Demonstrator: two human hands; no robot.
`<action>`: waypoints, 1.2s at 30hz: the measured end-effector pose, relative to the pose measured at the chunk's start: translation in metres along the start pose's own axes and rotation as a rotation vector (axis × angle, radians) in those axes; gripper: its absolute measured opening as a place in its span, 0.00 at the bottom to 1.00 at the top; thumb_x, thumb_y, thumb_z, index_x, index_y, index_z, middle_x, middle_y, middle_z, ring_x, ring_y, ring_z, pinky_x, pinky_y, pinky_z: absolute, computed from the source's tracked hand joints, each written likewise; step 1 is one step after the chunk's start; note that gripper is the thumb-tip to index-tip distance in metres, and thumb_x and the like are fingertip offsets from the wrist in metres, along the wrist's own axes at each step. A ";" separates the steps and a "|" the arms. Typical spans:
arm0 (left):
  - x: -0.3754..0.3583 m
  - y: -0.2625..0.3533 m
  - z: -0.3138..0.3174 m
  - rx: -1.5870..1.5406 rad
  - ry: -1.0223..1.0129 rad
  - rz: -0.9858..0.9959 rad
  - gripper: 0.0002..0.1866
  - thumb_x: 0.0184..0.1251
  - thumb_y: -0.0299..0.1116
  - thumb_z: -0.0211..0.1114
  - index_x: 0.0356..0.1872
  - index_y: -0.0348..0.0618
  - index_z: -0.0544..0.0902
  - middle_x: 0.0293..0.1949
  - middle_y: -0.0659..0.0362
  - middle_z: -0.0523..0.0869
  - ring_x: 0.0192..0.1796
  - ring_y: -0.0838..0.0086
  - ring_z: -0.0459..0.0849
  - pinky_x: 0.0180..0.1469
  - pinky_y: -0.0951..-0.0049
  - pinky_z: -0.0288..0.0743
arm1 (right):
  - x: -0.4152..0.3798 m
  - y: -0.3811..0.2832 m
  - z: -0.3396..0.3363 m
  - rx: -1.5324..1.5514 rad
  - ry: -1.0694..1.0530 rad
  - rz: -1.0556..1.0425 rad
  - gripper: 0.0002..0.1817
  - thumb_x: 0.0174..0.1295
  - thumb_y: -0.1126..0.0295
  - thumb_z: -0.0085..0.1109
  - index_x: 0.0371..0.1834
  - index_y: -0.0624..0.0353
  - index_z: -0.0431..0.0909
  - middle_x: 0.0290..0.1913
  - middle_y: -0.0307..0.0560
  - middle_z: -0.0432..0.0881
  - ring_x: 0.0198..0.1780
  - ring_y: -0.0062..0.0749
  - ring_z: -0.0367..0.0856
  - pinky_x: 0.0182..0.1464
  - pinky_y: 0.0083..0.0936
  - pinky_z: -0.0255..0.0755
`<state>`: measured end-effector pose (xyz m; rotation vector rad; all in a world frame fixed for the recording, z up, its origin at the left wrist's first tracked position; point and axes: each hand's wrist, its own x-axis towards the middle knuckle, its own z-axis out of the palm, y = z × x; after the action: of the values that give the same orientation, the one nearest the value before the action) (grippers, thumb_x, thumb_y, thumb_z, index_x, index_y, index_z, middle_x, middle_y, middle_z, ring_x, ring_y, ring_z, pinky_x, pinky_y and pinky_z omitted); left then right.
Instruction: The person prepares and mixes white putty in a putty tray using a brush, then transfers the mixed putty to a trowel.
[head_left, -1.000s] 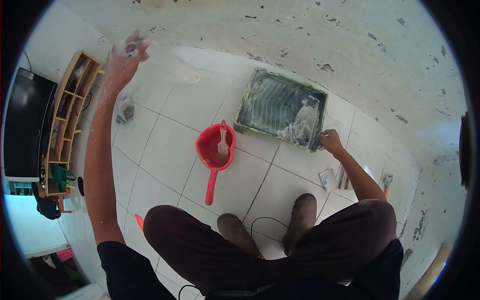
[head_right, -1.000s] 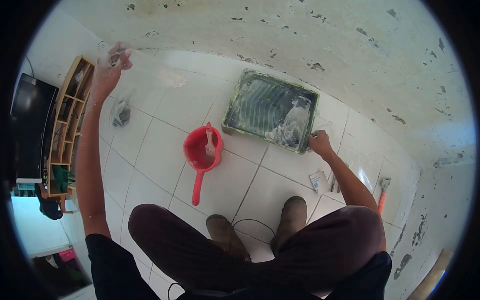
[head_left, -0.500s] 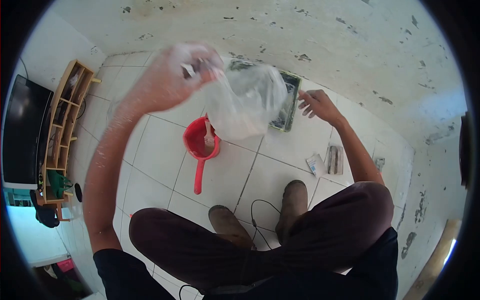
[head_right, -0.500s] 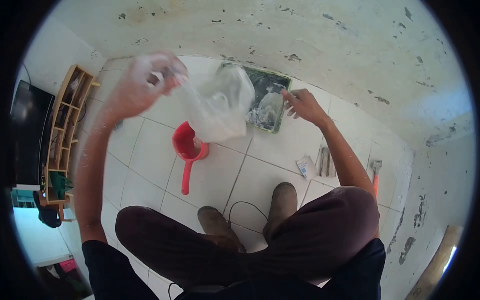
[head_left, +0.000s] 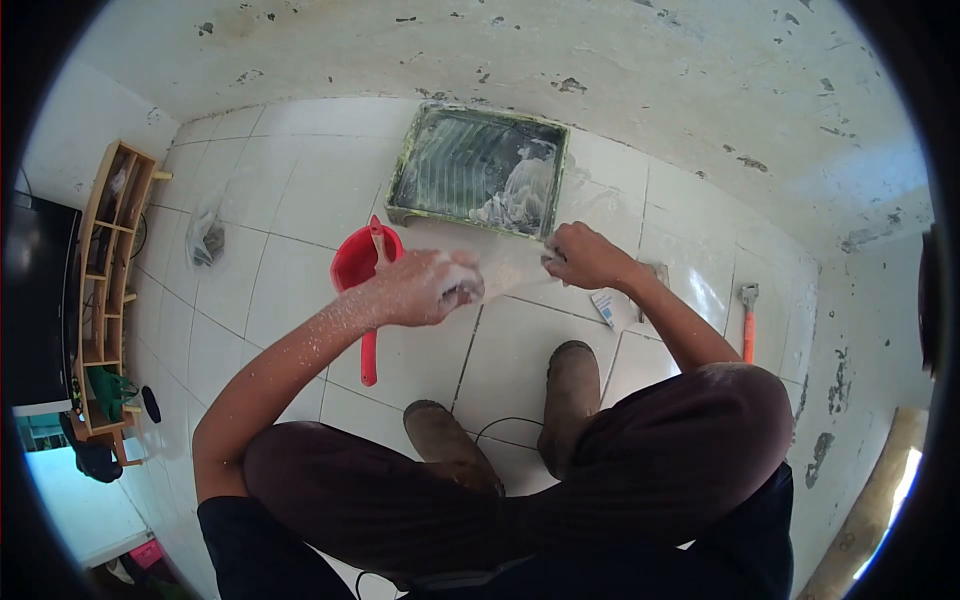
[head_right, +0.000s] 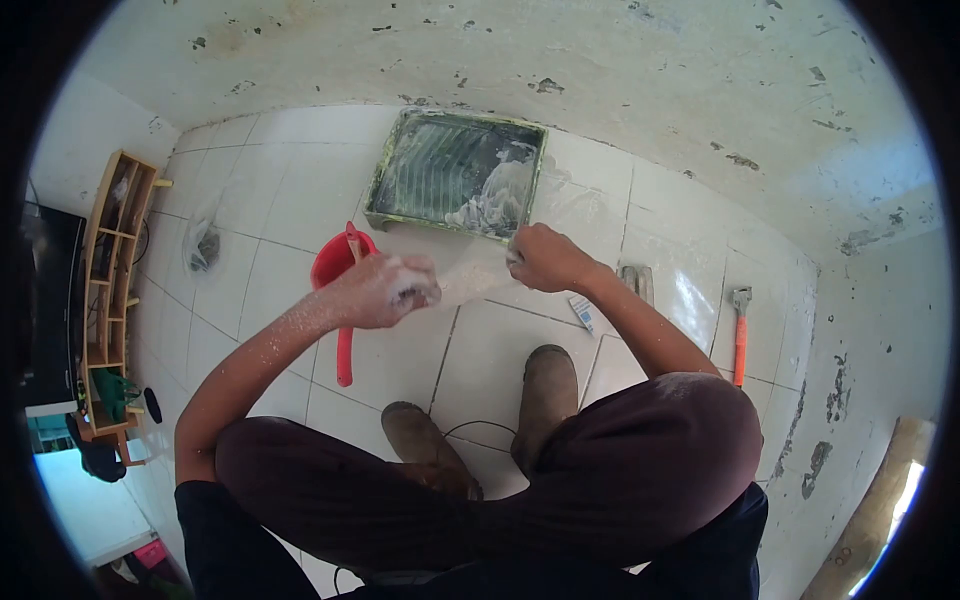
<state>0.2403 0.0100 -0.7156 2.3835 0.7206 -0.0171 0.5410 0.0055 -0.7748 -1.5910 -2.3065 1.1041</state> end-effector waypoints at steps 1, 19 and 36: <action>-0.003 -0.004 0.010 -0.007 -0.001 -0.005 0.03 0.70 0.27 0.68 0.41 0.42 0.88 0.44 0.55 0.86 0.44 0.58 0.89 0.48 0.56 0.81 | 0.004 0.008 0.006 0.002 -0.008 0.000 0.14 0.59 0.66 0.62 0.27 0.69 0.83 0.34 0.68 0.86 0.43 0.67 0.86 0.49 0.53 0.80; -0.017 -0.021 0.034 0.133 -0.052 0.034 0.07 0.67 0.27 0.68 0.44 0.43 0.88 0.45 0.56 0.83 0.44 0.57 0.89 0.47 0.53 0.82 | 0.061 -0.057 0.078 -0.277 -0.355 -0.292 0.09 0.59 0.78 0.58 0.38 0.64 0.87 0.41 0.64 0.88 0.48 0.57 0.89 0.49 0.45 0.83; -0.026 -0.041 0.068 0.130 -0.018 -0.076 0.04 0.61 0.22 0.63 0.36 0.35 0.83 0.51 0.47 0.80 0.46 0.48 0.88 0.49 0.46 0.82 | 0.103 0.033 0.197 -0.398 -0.134 -0.311 0.16 0.71 0.69 0.50 0.57 0.63 0.79 0.40 0.56 0.89 0.43 0.51 0.91 0.46 0.46 0.84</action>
<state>0.2092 -0.0160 -0.7883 2.4738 0.8239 -0.1213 0.4256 0.0020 -0.9673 -1.2219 -2.8786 0.7331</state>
